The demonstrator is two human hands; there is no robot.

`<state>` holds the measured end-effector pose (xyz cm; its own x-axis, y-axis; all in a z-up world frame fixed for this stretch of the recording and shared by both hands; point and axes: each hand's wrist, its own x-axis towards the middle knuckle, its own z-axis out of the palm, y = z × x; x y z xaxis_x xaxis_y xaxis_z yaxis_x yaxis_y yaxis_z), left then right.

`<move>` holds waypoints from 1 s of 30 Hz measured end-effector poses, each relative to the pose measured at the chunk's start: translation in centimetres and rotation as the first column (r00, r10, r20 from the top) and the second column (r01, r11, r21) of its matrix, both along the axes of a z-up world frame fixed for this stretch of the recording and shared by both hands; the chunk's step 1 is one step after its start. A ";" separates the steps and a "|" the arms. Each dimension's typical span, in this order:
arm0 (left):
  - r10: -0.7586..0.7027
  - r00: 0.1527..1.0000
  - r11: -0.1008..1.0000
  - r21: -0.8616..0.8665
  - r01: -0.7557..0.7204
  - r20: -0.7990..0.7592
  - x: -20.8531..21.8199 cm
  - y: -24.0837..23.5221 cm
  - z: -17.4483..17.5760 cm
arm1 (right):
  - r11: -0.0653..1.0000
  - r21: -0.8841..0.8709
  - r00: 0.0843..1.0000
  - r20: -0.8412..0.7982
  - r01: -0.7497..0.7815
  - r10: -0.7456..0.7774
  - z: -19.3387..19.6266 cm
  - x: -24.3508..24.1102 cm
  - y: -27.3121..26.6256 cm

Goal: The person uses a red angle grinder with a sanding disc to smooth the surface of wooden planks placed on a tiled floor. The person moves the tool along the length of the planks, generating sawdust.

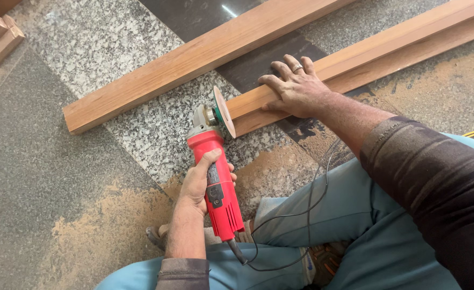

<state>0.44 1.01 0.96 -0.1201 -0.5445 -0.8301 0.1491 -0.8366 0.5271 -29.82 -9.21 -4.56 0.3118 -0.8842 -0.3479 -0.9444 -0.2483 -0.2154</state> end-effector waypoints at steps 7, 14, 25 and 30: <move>-0.010 1.000 0.999 -0.038 0.009 -0.003 0.0 -2.0 -0.2 | 1.000 0.002 1.000 -0.002 0.001 -0.001 0.0 0.1 0.0; -0.003 1.000 0.999 -0.046 0.004 0.010 -0.1 -2.3 -0.1 | 1.000 -0.003 1.000 -0.012 0.000 0.000 -0.2 -0.1 0.0; -0.002 1.000 1.000 -0.019 0.002 0.000 0.1 0.5 -0.1 | 1.000 0.003 1.000 0.003 0.006 -0.006 0.0 0.0 -0.1; 0.018 1.000 1.000 -0.008 -0.018 0.002 0.1 1.6 0.1 | 1.000 0.015 1.000 0.010 0.019 -0.019 -0.2 0.0 -0.1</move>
<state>0.55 2.61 1.05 -0.1088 -0.5527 -0.8262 0.1631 -0.8298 0.5336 -29.85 -9.36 -4.78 0.2988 -0.8847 -0.3578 -0.9466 -0.2273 -0.2284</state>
